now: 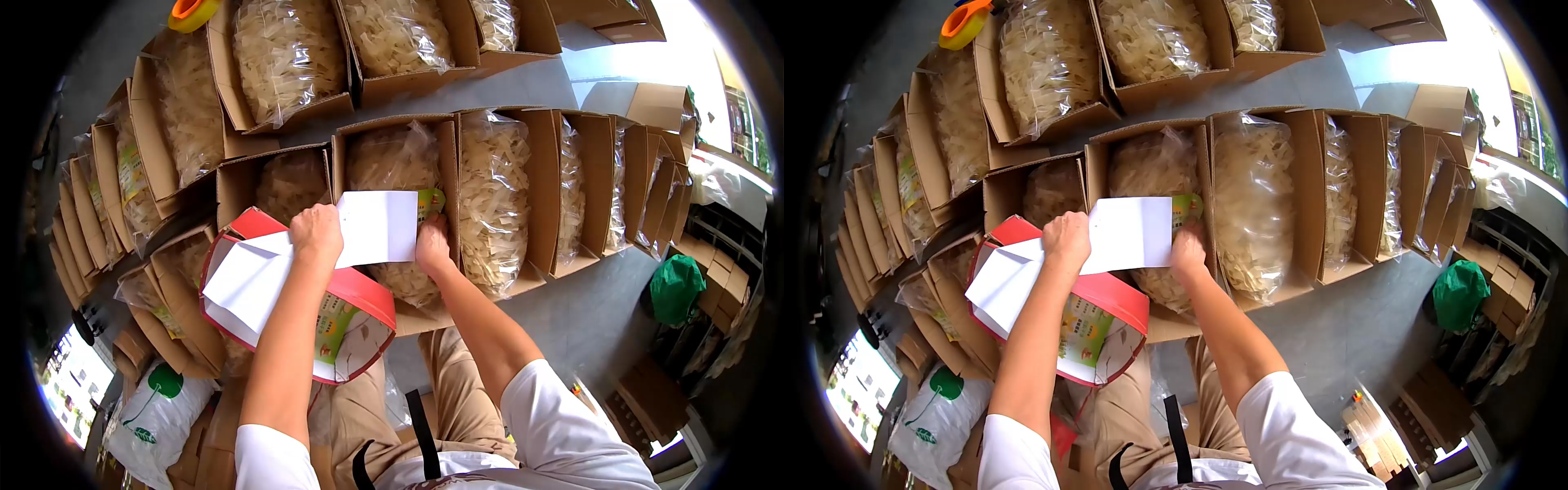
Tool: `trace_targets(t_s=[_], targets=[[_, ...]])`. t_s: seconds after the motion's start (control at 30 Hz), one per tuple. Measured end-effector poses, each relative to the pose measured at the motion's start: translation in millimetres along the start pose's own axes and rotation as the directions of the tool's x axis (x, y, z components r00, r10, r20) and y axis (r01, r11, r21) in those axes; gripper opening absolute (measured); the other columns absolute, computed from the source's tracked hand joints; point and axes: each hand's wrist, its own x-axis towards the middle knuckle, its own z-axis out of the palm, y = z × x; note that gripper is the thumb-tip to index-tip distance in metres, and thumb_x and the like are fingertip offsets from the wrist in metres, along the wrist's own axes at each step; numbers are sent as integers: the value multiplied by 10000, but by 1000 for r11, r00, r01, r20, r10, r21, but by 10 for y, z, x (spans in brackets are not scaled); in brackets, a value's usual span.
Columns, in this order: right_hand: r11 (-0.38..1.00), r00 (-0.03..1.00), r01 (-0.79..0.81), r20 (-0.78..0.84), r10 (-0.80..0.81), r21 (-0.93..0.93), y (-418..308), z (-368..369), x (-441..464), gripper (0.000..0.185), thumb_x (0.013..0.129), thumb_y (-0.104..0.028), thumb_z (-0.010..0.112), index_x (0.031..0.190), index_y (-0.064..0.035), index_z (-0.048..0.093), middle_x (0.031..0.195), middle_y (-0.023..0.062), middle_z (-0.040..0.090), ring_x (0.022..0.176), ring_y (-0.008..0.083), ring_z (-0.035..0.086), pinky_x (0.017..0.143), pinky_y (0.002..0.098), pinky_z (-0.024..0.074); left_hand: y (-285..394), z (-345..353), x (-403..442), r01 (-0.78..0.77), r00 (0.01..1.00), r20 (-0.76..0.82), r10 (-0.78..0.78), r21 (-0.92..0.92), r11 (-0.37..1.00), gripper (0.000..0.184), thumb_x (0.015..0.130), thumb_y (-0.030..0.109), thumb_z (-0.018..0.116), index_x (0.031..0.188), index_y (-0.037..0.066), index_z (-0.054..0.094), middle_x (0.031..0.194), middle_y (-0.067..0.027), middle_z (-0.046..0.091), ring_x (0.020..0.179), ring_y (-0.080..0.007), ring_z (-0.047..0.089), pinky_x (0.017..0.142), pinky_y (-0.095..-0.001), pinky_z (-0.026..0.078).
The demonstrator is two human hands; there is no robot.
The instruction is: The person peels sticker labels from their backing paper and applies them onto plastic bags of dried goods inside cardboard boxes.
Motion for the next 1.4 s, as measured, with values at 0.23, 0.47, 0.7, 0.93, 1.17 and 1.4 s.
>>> trace_targets(t_s=[0.23,0.47,0.7,0.93,1.17,1.4], targets=[[995,988,92,-129,-86,41,-56,-76,-261,597,805,-50,456,1337,52,206,1352,333,239,1218,474,299,997,452,326,-181,-54,-106,14,999,43,-14,12,1000,140,759,9,543,806,24,673,866,-172,655,855,-308,641,719,-386,515],[790,966,-201,253,60,579,-129,-165,32,843,897,-558,317,1409,27,-7,1473,237,-5,1374,328,27,1107,338,66,-275,-165,-149,24,999,44,-25,20,999,134,760,6,535,783,13,666,833,-186,651,835,-319,641,700,-392,516],[954,945,283,-199,-260,98,-378,-95,-264,734,901,-255,468,1409,33,24,1470,241,19,1359,408,23,1097,478,34,-428,-343,-281,59,998,15,-58,-57,997,136,759,-5,508,784,-9,642,844,-203,637,828,-353,625,708,-431,496],[752,840,527,106,-532,-395,-672,138,92,634,835,-180,521,1406,-137,250,1490,158,74,1377,349,39,1091,530,46,-691,-964,-1213,212,961,-128,-245,-228,950,22,734,-9,536,740,-29,543,717,-204,591,754,-390,582,656,-464,442],[481,698,696,345,-628,-533,-729,306,177,577,768,-161,541,1317,-43,407,1441,154,250,1372,305,106,1110,492,67,-1252,-365,-1764,-82,843,-398,-361,-759,646,96,693,-32,491,765,-33,555,673,-164,550,616,-310,533,586,-355,416],[865,866,469,98,-490,178,-1057,-30,-26,350,836,-77,474,1178,-16,517,1273,169,478,1234,338,395,1040,474,279,-1199,-445,-1896,-239,664,-623,-414,-701,672,127,530,44,377,612,-4,460,731,-100,557,704,-278,485,734,-343,426]])
